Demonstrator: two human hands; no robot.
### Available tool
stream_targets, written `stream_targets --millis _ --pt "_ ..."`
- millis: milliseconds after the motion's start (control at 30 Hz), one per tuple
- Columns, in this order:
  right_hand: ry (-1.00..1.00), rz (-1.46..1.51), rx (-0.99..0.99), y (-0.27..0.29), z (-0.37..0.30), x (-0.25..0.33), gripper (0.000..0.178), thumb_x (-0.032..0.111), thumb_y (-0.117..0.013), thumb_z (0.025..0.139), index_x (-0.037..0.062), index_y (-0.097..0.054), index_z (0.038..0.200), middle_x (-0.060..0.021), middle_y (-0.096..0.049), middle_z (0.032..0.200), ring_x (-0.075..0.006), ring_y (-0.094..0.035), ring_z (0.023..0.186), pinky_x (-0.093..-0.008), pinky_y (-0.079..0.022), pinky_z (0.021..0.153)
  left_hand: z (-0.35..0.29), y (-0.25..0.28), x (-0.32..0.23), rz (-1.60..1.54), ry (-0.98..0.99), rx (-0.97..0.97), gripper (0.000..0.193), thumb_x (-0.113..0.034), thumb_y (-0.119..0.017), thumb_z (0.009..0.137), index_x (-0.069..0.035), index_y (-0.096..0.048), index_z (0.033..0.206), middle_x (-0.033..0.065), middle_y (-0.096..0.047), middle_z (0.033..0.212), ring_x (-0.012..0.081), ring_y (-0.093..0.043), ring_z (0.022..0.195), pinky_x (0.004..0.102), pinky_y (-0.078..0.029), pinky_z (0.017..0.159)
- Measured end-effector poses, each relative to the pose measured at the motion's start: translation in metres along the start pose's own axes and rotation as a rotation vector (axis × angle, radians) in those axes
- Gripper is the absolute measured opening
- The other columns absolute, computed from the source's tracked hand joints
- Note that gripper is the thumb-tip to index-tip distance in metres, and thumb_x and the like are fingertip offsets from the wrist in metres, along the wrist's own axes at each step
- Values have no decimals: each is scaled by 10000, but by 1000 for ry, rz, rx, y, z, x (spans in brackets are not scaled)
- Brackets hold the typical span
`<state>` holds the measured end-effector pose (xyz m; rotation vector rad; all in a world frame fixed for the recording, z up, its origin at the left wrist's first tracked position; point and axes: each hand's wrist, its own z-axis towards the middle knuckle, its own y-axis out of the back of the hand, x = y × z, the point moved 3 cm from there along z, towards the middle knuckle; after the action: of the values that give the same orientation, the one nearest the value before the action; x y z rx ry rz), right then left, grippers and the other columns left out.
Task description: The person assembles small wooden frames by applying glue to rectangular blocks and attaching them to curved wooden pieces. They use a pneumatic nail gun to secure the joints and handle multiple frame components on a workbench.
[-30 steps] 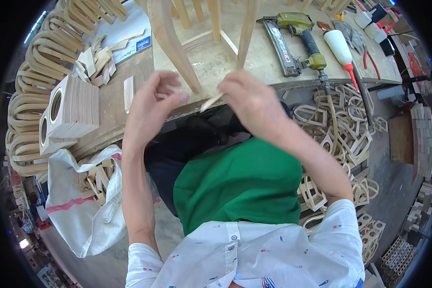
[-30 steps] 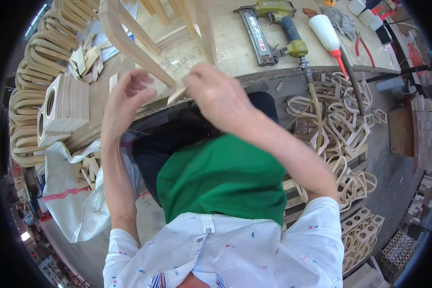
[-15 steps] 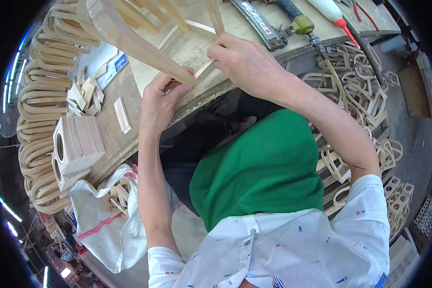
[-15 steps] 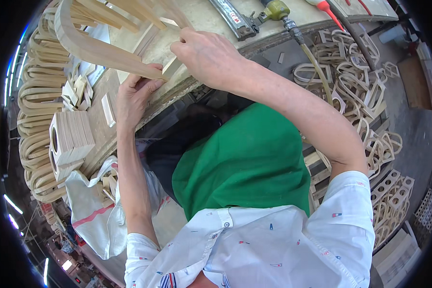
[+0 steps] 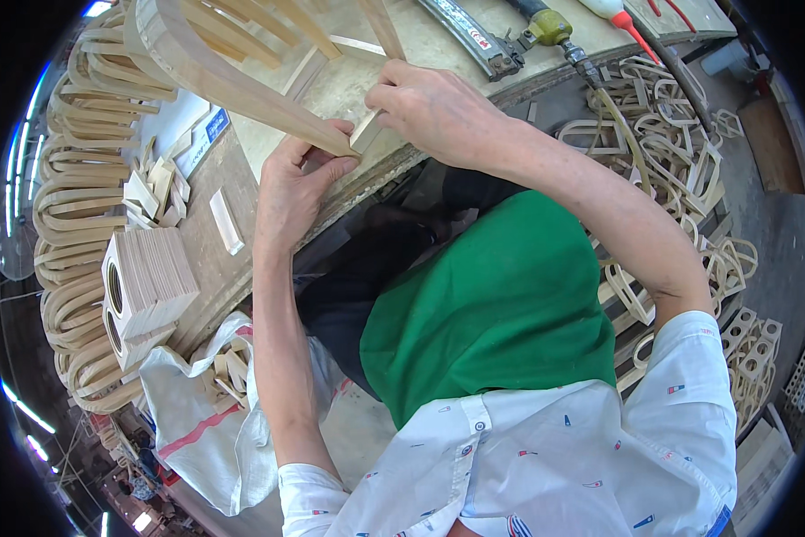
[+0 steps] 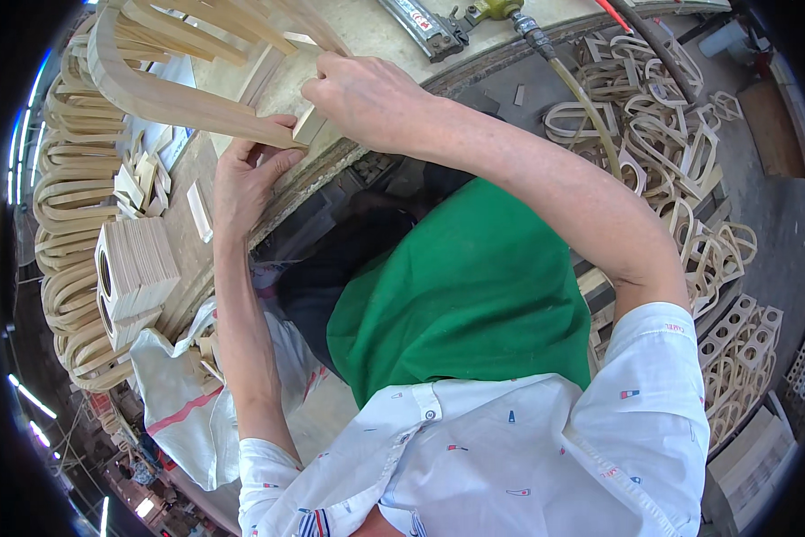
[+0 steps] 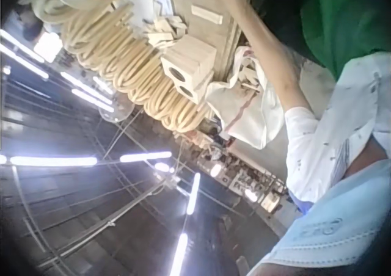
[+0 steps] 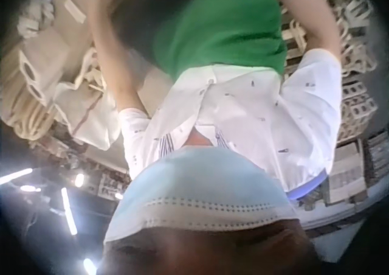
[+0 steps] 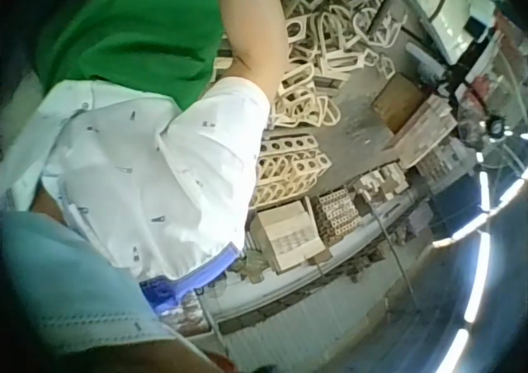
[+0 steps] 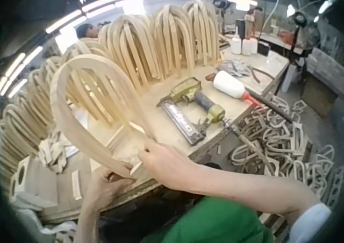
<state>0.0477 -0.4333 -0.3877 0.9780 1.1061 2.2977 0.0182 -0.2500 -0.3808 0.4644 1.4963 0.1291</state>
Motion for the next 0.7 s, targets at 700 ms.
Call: stream_targets --millis 700 --pt "101 71 -84 -9 -2 -5 183 93 -663 807 1 -620 960 -118 -578 940 -310 -612 799 -393 -500 685 15 2 3 3 -61 118 160 48 -711 764 -2 -668 909 4 -653 1012 92 -589 867 253 -494 776"
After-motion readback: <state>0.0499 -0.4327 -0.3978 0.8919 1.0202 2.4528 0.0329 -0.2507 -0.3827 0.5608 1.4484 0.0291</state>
